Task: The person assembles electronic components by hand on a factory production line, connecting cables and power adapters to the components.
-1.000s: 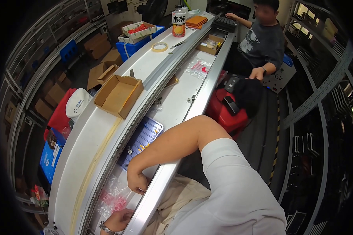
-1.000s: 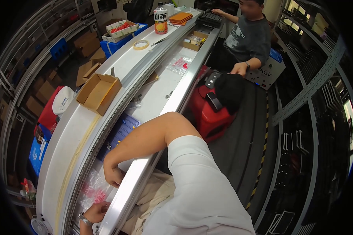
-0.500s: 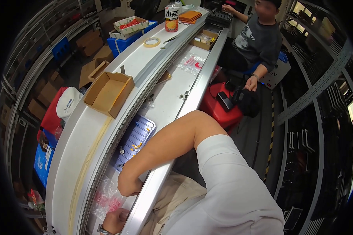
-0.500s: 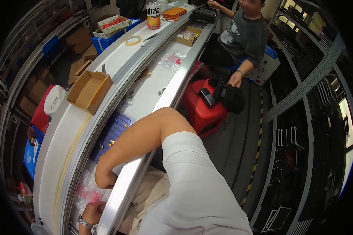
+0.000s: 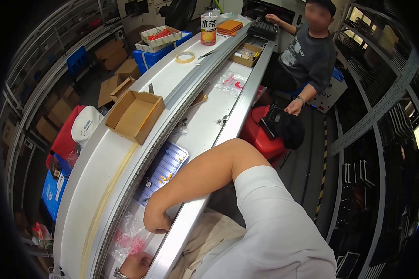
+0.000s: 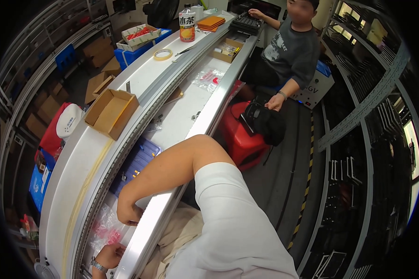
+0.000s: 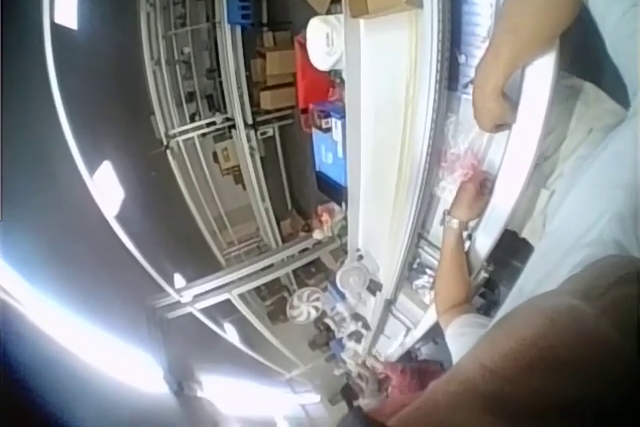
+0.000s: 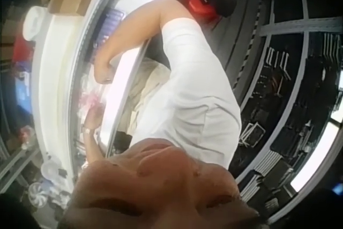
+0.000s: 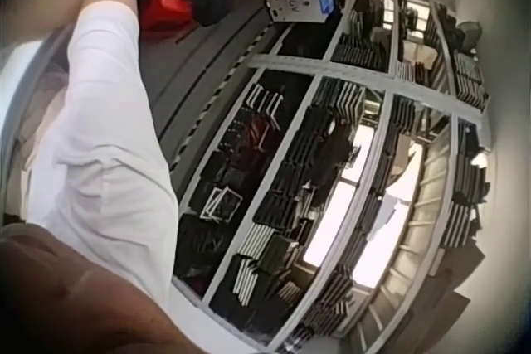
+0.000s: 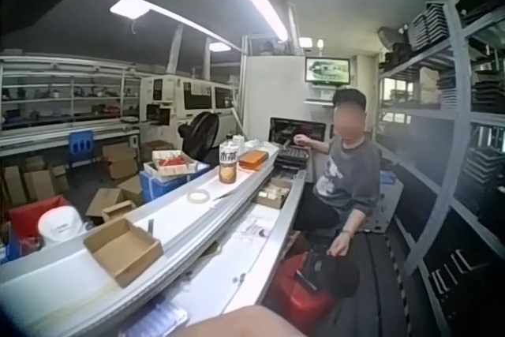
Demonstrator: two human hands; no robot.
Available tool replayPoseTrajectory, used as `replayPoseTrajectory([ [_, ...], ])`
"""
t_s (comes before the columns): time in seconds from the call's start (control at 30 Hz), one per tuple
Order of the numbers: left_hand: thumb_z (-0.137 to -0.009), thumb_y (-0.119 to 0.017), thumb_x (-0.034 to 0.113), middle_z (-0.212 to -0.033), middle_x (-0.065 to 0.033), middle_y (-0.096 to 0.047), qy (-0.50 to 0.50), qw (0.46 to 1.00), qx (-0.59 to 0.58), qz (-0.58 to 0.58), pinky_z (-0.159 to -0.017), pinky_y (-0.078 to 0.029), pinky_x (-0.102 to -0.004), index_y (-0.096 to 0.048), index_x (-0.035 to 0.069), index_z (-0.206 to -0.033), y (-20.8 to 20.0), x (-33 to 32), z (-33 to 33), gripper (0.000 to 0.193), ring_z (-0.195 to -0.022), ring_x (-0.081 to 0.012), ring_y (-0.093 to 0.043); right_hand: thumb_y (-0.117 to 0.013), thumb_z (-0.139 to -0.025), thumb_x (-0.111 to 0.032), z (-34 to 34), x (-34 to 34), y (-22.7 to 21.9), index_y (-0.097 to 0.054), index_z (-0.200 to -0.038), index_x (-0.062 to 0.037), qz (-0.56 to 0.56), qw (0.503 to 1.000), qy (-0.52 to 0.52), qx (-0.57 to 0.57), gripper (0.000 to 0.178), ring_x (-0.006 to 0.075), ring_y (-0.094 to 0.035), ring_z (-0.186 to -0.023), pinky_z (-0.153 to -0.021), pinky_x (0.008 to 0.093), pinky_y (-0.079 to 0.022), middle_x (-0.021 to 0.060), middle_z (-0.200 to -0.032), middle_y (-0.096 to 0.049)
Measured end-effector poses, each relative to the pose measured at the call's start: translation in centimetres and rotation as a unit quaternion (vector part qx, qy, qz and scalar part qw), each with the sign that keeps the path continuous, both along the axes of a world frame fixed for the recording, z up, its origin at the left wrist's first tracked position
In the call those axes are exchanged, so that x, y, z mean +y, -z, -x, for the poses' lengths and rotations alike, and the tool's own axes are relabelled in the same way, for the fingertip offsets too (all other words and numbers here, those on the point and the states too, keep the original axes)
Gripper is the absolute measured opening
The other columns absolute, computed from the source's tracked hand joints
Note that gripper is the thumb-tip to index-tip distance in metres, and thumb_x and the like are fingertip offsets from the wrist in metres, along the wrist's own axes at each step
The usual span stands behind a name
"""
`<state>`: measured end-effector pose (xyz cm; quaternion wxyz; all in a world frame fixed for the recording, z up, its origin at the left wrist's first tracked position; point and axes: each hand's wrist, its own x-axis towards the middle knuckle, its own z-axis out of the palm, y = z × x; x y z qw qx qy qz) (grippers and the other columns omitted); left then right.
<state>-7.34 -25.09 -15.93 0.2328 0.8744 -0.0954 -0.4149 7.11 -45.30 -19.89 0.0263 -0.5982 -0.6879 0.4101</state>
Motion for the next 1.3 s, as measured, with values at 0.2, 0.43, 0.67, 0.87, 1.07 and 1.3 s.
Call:
replayPoseTrajectory([
  [0.2,-0.068,-0.059,-0.006,-0.071,-0.0046,-0.064,0.028,0.999,-0.042,-0.019,-0.059,-0.046,-0.0236,-0.067,0.001,-0.086,-0.4,-0.3,0.4,0.021,-0.062,-0.0128,-0.056,-0.059,-0.068,-0.009,0.9,0.0,-0.6,-0.072,-0.082,-0.0092,-0.084,0.993,-0.027,-0.078,0.018,0.0236,-0.059,-0.062,-0.060,0.0354,-0.049,0.0047,-0.071,-0.068],
  [0.43,-0.078,-0.061,0.006,-0.078,-0.0021,-0.065,0.081,0.996,-0.032,-0.006,-0.066,-0.047,-0.0260,-0.064,0.005,-0.105,0.9,2.0,-0.1,0.027,-0.067,-0.0136,-0.057,-0.058,-0.069,-0.011,0.1,-0.1,0.0,-0.067,-0.070,-0.0034,-0.033,0.998,-0.045,-0.020,0.012,0.0239,-0.049,-0.055,-0.059,0.0372,-0.044,0.0068,-0.064,-0.065],
  [0.67,-0.079,-0.061,0.015,-0.082,-0.0066,-0.066,0.071,0.996,-0.029,0.055,-0.067,-0.048,-0.0318,-0.063,0.007,-0.100,1.2,3.5,0.9,0.022,-0.070,-0.0231,-0.061,-0.058,-0.073,-0.012,-1.4,2.1,2.6,-0.065,-0.104,-0.0036,0.027,0.994,-0.049,0.099,0.033,0.0222,-0.058,-0.070,-0.067,0.0349,-0.049,0.0060,-0.085,-0.067],
  [0.87,-0.074,-0.072,0.020,-0.081,-0.0081,-0.063,0.113,0.987,-0.108,0.022,-0.070,-0.050,-0.0385,-0.061,0.008,-0.089,5.1,1.8,1.4,0.022,-0.073,-0.0267,-0.060,-0.060,-0.079,-0.021,0.9,-2.2,-2.8,-0.066,-0.098,-0.0107,0.084,0.994,0.067,-0.032,0.023,0.0245,-0.062,-0.079,-0.075,0.0377,-0.048,0.0065,-0.087,-0.067],
  [1.07,-0.060,-0.061,0.007,-0.049,-0.0039,-0.054,0.108,0.978,-0.165,0.065,-0.049,-0.041,-0.0395,-0.059,0.003,-0.056,5.8,1.1,-0.5,0.006,-0.048,-0.0228,-0.041,-0.059,-0.076,-0.024,2.4,1.4,-6.8,-0.067,-0.086,-0.0062,0.143,0.978,0.002,-0.148,0.022,0.0321,-0.060,-0.067,-0.064,0.0409,-0.047,0.0128,-0.081,-0.068],
  [1.3,-0.065,-0.056,0.008,-0.062,-0.0066,-0.062,0.107,0.984,-0.104,0.093,-0.054,-0.045,-0.0386,-0.066,0.004,-0.072,5.0,1.9,-0.7,0.013,-0.054,-0.0234,-0.050,-0.058,-0.075,-0.021,0.5,2.7,-5.3,-0.066,-0.086,-0.0034,0.160,0.983,-0.067,-0.069,0.022,0.0314,-0.059,-0.065,-0.064,0.0393,-0.046,0.0141,-0.080,-0.067],
])
